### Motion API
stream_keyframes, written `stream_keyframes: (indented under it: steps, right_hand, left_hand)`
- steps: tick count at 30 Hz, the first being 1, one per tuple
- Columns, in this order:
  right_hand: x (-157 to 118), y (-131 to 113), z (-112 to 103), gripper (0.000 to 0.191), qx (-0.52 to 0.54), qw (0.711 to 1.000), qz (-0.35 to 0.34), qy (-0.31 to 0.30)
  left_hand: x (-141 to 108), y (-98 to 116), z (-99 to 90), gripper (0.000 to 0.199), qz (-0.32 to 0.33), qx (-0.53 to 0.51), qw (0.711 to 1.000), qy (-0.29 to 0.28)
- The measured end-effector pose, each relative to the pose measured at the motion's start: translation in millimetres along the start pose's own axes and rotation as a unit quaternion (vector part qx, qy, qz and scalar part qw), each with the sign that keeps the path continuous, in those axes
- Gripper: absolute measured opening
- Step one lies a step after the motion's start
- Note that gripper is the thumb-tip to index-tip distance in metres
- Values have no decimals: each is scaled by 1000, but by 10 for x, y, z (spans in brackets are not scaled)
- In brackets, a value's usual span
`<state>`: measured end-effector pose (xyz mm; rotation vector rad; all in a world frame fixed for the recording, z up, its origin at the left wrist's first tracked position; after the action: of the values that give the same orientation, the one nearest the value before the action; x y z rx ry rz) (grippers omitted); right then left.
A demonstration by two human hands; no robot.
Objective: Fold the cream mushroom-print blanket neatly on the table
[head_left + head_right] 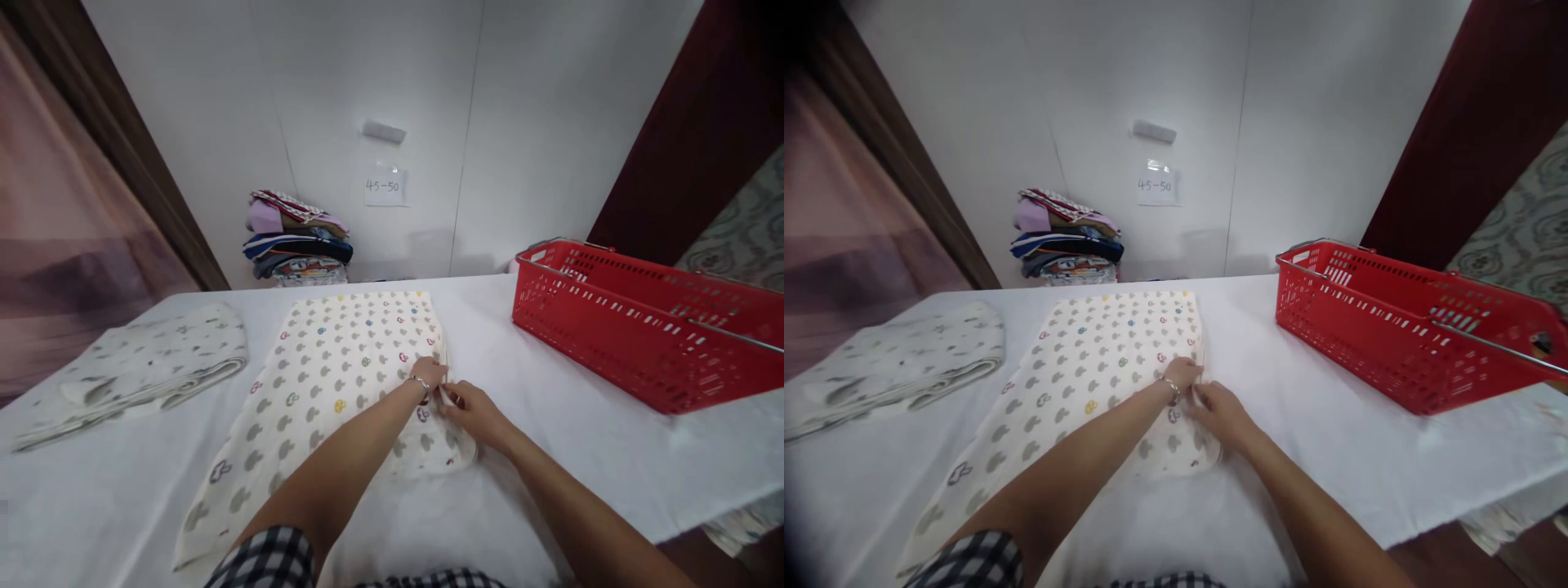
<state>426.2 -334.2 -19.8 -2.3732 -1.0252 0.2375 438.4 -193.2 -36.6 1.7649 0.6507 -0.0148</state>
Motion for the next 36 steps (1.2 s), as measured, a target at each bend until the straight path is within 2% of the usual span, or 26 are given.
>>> stream_keyframes:
  steps: [2,4,6,8,12,16,21,29,33,36]
  right_hand:
    - [96,174,6,23,91,995,40,-20]
    - [246,361,-11,25,140,984,108,-24]
    - [416,506,-43,24,131,978,161,-21]
    - [570,586,-73,23,99,978,182,-16]
    - [733,605,-115,21,31,982,181,37]
    - [750,524,-82,19,5,987,137,85]
    - [738,505,-8,29,14,990,115,78]
    - [656,663,-105,15,-32,983,166,78]
    - [678,674,-67,7,7,983,168,79]
    - [687,694,-81,4,81,979,164,85]
  left_hand:
    - [1,-24,1,16,-10,-8,1000,1]
    - [-14,-33,8,15,-20,-23,1000,-3]
    - [-30,-31,19,16,-27,-36,999,-9]
    - [-38,-24,25,17,-31,-42,999,-12]
    - [-47,-10,19,17,-38,-50,998,-17]
    - [-72,17,13,17,-41,-49,998,-24]
    - [-94,45,19,14,-37,-40,998,-23]
    - [-36,-23,19,10,-34,-15,999,-19]
    - [-72,27,-1,10,-24,7,1000,-17]
    - [-120,91,-64,11,-13,25,1000,-7]
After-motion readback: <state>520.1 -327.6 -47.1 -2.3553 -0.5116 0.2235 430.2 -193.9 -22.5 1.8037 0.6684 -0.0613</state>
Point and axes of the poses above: each hand's wrist, its own x-axis towards the middle knuckle, its own z-axis out of the palm, y = z × x, the point moved 3 cm from there along x, towards the middle knuckle, and after that the axes turned 12 degrees about -x, right-handed, at the moved point
